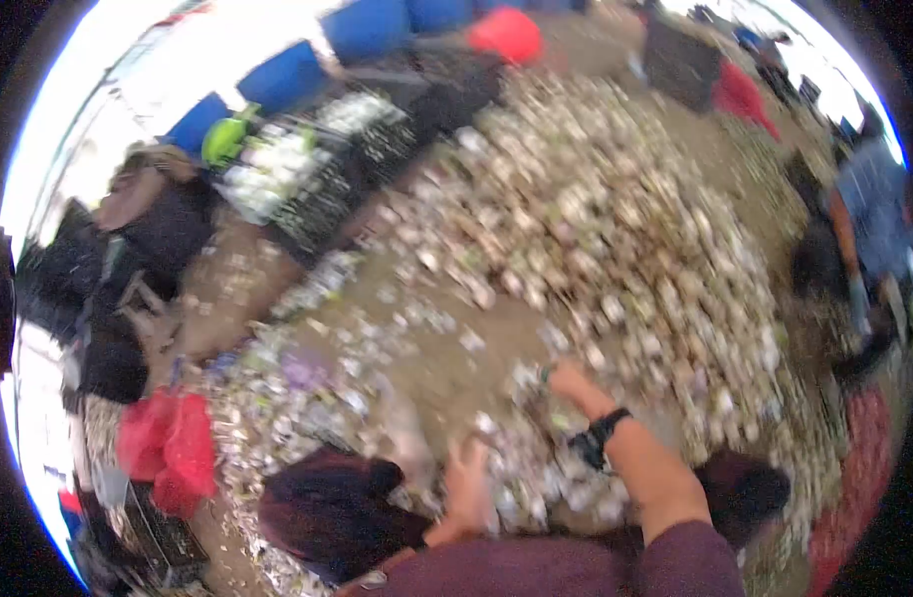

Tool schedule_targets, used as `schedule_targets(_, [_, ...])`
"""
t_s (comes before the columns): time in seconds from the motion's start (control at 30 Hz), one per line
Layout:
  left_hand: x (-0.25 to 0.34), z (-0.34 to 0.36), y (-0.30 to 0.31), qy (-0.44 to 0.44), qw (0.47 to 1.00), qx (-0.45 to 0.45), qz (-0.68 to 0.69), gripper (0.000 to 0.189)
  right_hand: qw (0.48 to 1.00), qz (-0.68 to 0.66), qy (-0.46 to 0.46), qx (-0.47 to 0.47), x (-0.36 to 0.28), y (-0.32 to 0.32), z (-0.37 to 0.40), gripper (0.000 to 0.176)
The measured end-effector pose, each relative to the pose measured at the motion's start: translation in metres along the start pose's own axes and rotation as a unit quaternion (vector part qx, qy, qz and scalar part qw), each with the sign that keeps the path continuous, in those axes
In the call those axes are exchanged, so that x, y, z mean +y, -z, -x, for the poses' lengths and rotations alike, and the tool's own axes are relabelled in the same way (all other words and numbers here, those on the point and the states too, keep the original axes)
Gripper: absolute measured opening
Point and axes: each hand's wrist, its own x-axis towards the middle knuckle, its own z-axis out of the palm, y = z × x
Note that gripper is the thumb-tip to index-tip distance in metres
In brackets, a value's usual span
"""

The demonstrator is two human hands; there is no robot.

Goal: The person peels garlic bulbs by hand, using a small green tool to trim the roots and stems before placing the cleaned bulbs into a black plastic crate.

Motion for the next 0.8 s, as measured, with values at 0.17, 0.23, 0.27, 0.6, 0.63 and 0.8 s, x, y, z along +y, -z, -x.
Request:
schedule_targets(0.17, [0.005,0.007,-0.016,-0.027,0.968,-0.072,0.239,0.034,0.984,0.007,-0.143,0.110,0.166,-0.009,0.080,0.036])
schedule_targets(0.23, [0.001,-0.001,-0.023,-0.050,0.976,-0.074,0.199,0.031,0.983,0.058,-0.143,0.099,0.175,-0.016,0.087,0.046])
schedule_targets(0.27, [-0.001,-0.003,-0.027,-0.045,0.977,-0.075,0.196,0.031,0.985,0.078,-0.124,0.089,0.173,-0.026,0.089,0.051])
schedule_targets(0.6, [-0.030,-0.032,-0.042,-0.045,0.983,-0.075,0.164,0.033,0.960,0.114,-0.190,-0.169,0.197,-0.078,0.049,0.055])
schedule_targets(0.63, [-0.032,-0.035,-0.043,-0.048,0.982,-0.074,0.166,0.033,0.939,0.190,-0.099,-0.269,0.194,-0.093,0.047,0.054])
schedule_targets(0.8, [-0.025,-0.026,-0.048,0.055,0.978,-0.085,0.182,0.032,0.931,-0.358,0.021,-0.068,0.040,-0.040,0.103,0.064])
